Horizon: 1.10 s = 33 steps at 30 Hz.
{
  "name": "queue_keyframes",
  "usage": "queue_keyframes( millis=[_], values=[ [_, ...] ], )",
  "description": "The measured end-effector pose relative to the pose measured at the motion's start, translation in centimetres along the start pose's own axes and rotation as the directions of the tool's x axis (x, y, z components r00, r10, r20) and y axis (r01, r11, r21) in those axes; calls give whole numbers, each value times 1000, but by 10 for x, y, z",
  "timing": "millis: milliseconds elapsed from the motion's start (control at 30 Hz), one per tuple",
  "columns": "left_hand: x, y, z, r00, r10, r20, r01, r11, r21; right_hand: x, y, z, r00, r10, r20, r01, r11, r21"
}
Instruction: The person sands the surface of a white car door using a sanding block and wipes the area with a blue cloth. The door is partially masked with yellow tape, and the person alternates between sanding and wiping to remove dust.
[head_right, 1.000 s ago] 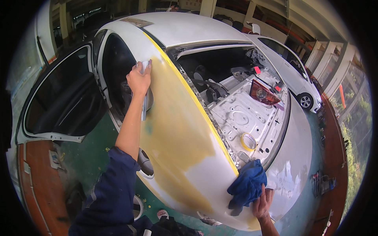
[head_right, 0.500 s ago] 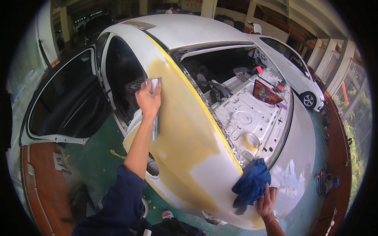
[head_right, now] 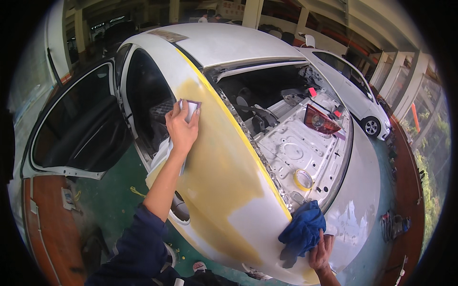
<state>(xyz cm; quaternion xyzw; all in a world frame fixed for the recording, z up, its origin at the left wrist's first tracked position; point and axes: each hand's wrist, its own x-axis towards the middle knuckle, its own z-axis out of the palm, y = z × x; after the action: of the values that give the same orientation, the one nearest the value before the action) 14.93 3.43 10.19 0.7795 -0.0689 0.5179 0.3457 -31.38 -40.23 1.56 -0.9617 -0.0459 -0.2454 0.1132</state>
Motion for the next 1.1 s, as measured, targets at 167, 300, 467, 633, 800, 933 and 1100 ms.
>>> queue_keyframes(
  millis=[167, 300, 467, 633, 800, 933, 1100],
  values=[
    [79, -10, -11, 992, -87, 96, 78, 992, 97, 19, -4, 14, 995, -84, -54, 83, 996, -18],
    [-16, 35, -8, 986, 151, 76, -153, 988, 20, -3, 5, -3, 1000, -12, 8, 12, 1000, -13],
    [109, -17, 16, 983, 131, 128, -147, 981, 126, 9, 5, 3, 999, -51, -5, 51, 999, 6],
    [106, -16, 13, 977, 144, 160, -170, 972, 163, 13, -9, 4, 998, -65, -27, 63, 996, -70],
    [111, -32, 29, 938, 332, 100, -339, 938, 68, 8, -5, -1, 995, -74, -62, 71, 996, -51],
    [194, -65, 19, 957, 165, 239, -215, 955, 203, 21, -8, 9, 995, -78, -68, 80, 997, 24],
    [130, -33, 27, 893, 382, 239, -393, 920, -1, 10, -6, -6, 996, -61, -63, 58, 997, -54]
  ],
)
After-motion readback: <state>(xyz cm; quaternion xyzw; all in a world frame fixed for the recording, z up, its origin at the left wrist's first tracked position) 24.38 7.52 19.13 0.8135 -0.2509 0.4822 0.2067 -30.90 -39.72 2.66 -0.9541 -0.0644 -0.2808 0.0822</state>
